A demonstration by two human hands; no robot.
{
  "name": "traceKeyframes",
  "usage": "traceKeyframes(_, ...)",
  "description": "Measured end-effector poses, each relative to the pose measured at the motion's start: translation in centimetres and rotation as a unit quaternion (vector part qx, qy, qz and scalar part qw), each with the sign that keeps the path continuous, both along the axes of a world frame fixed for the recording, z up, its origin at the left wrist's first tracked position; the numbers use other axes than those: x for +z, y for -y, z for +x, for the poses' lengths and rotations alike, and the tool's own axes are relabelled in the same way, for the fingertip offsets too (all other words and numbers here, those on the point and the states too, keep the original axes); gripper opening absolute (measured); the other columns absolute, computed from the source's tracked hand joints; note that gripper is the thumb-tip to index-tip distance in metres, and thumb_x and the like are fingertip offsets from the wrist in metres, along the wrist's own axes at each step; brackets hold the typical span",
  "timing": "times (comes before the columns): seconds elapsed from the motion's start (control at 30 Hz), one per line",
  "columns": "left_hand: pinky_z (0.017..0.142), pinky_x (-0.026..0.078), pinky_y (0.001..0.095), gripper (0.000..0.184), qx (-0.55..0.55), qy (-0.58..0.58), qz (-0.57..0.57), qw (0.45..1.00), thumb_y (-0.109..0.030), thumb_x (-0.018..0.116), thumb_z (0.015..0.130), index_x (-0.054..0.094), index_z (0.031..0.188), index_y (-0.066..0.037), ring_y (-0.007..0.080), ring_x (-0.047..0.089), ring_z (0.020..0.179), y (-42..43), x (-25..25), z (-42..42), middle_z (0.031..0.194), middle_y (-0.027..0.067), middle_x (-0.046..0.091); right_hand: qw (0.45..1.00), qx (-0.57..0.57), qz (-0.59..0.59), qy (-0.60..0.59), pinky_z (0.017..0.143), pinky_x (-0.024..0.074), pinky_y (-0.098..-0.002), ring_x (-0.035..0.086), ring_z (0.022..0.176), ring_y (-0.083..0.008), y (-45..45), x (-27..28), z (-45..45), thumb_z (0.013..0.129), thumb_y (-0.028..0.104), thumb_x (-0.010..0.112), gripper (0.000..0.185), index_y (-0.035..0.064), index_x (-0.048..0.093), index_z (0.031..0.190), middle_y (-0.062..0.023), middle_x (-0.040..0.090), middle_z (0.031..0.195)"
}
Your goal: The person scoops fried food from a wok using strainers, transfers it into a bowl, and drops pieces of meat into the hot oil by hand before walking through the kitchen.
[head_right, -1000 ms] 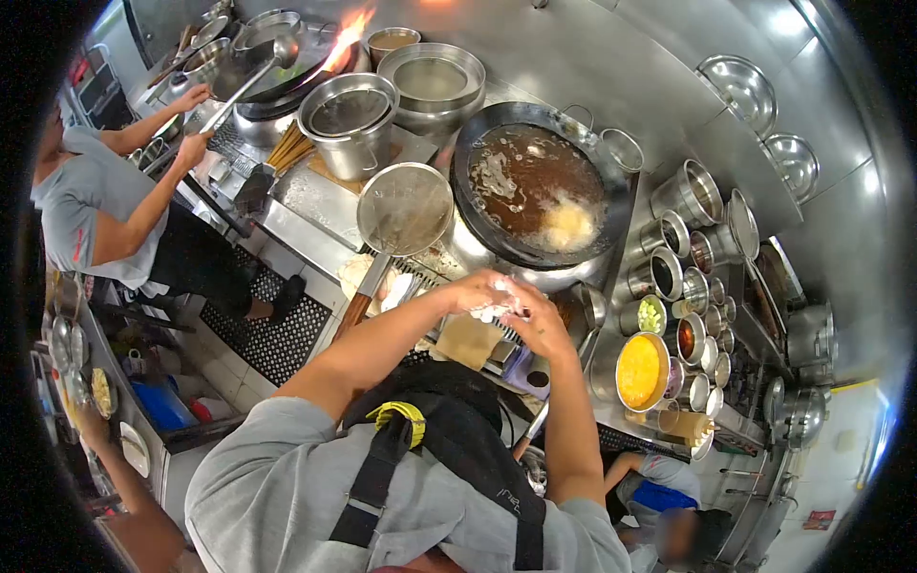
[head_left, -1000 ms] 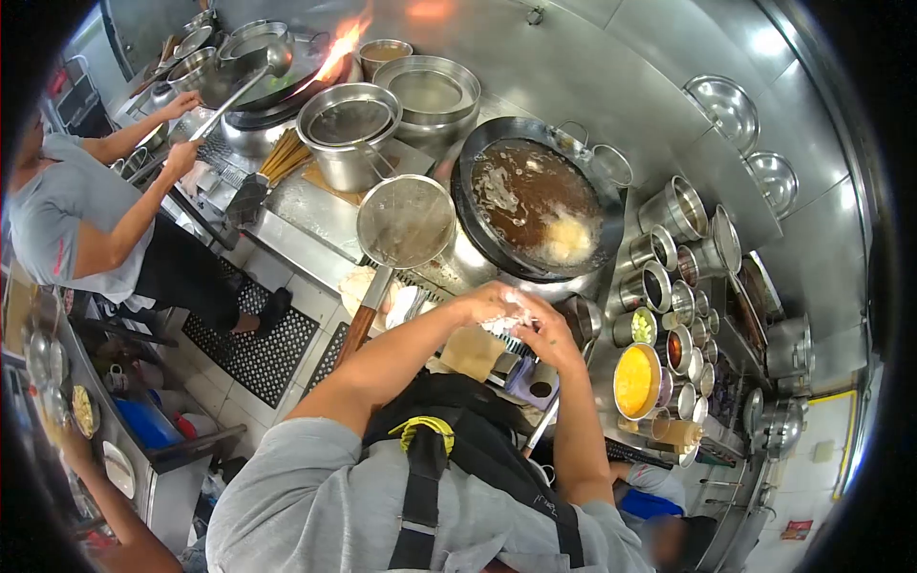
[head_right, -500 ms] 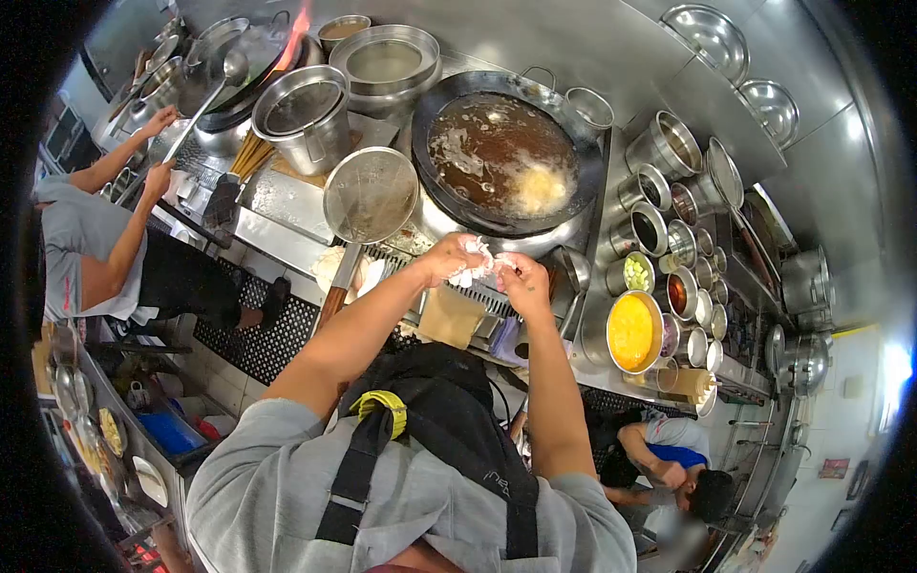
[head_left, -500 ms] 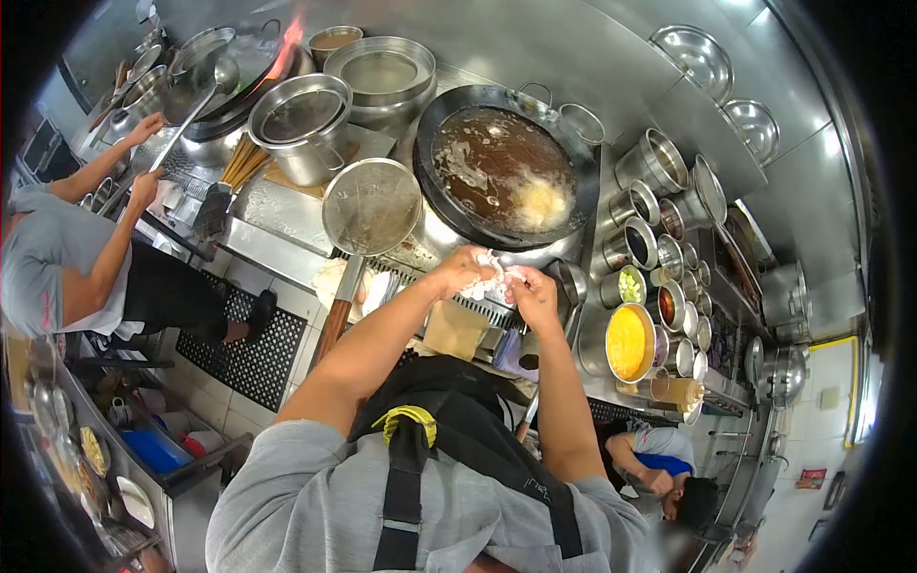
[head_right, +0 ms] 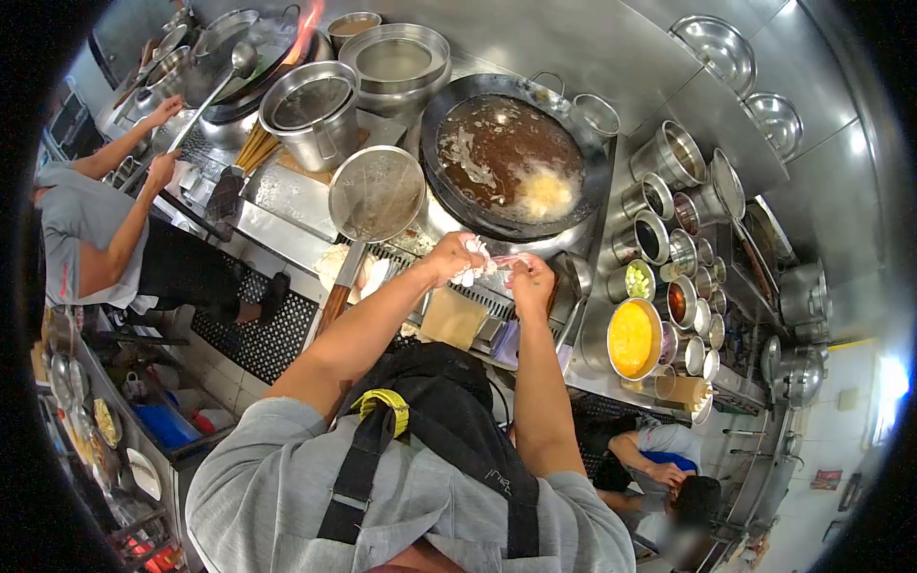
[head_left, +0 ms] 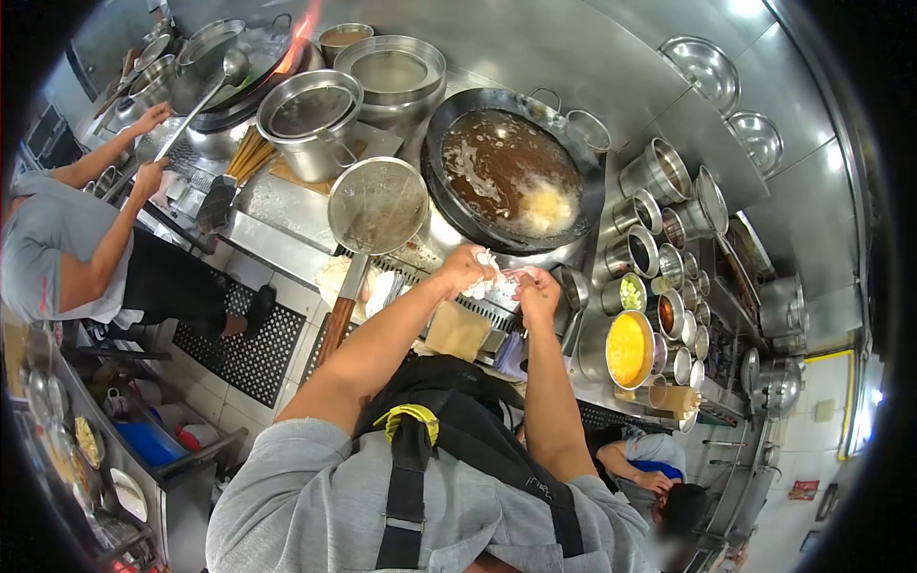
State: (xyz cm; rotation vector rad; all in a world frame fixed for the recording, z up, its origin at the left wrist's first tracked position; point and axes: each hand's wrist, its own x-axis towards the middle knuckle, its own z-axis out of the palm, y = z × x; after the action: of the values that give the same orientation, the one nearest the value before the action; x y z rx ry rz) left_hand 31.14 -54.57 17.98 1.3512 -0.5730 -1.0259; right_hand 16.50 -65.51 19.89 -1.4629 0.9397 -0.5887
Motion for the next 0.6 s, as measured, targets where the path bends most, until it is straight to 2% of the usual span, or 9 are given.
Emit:
traceKeyframes(0.07,0.075,0.05,0.0283,0.065,-0.01,0.002,0.0,1.0,-0.007,0.073,0.073,0.042,0.125,0.017,0.0159,0.063,0.086,-0.5,0.5,0.2,0.1,0.0164,0.065,0.999,-0.004,0.041,0.03,0.049,0.0477,-0.0244,0.053,0.055,-0.0085,1.2,0.4,-0.8,0.086,0.004,0.059,0.009,0.0007,0.064,0.092,-0.0027,0.061,0.072)
traceKeyframes(0.17,0.076,0.052,0.0288,0.057,-0.017,-0.152,-0.007,0.988,-0.008,0.07,0.076,0.047,0.125,0.012,0.0162,0.064,0.088,-1.5,1.8,0.7,0.102,0.0155,0.065,0.992,0.05,0.102,0.061,0.05,0.0486,-0.0242,0.055,0.056,-0.0091,1.9,2.2,-1.8,0.087,0.008,0.059,0.008,0.0017,0.062,0.091,-0.0039,0.062,0.074)
traceKeyframes(0.27,0.077,0.052,0.0285,0.051,-0.081,-0.192,-0.065,0.976,-0.01,0.067,0.08,0.05,0.125,0.007,0.0164,0.064,0.09,-1.2,1.3,1.0,0.103,0.0127,0.065,0.986,0.088,0.119,0.074,0.049,0.0487,-0.0243,0.055,0.056,-0.0094,1.0,4.3,-1.5,0.087,0.012,0.059,0.01,0.0026,0.061,0.091,-0.0043,0.062,0.074)
traceKeyframes(0.3,0.076,0.052,0.0278,0.048,-0.063,-0.194,-0.092,0.975,-0.015,0.069,0.082,0.053,0.124,0.002,0.0158,0.064,0.09,-0.9,1.3,0.4,0.103,0.0089,0.065,0.984,0.097,0.127,0.08,0.048,0.0486,-0.0243,0.055,0.056,-0.0093,0.7,4.5,-1.2,0.087,0.012,0.059,0.01,0.0029,0.061,0.09,-0.0041,0.062,0.074)
traceKeyframes(0.4,0.076,0.052,0.0266,0.043,-0.069,-0.227,-0.099,0.966,-0.018,0.07,0.083,0.055,0.119,-0.001,0.0144,0.063,0.091,-1.0,2.1,-0.6,0.104,0.0078,0.064,0.978,0.102,0.153,0.097,0.046,0.0456,-0.0232,0.052,0.053,-0.0079,-0.9,6.0,-0.3,0.084,0.013,0.063,0.01,0.0041,0.06,0.087,-0.003,0.061,0.071)
traceKeyframes(0.47,0.071,0.05,0.0261,0.031,-0.115,-0.152,-0.107,0.976,-0.019,0.07,0.083,0.06,0.107,-0.003,0.0121,0.062,0.083,-1.2,2.2,-0.6,0.095,0.0056,0.065,0.979,0.114,0.144,0.088,0.045,0.0437,-0.0225,0.051,0.051,-0.0072,-1.2,5.9,0.0,0.083,0.014,0.066,0.012,0.0047,0.059,0.085,-0.0021,0.06,0.069)
traceKeyframes(0.5,0.068,0.05,0.0265,0.027,-0.132,-0.119,-0.093,0.98,-0.02,0.069,0.084,0.061,0.103,-0.003,0.0117,0.061,0.079,-1.2,2.2,-0.5,0.091,0.005,0.065,0.982,0.127,0.118,0.072,0.042,0.0395,-0.0209,0.048,0.047,-0.0061,-1.2,5.5,0.0,0.081,0.017,0.07,0.016,0.0062,0.058,0.083,-0.0004,0.057,0.065)
traceKeyframes(0.6,0.063,0.048,0.0277,0.02,-0.176,-0.026,-0.049,0.983,-0.021,0.067,0.084,0.063,0.093,-0.003,0.0113,0.058,0.07,-1.6,2.4,-0.2,0.082,0.0042,0.064,0.984,0.16,0.073,-0.018,0.042,0.0374,-0.0211,0.046,0.048,-0.0056,-1.3,5.8,-0.2,0.085,0.019,0.068,0.017,0.0089,0.055,0.081,0.0015,0.055,0.065)
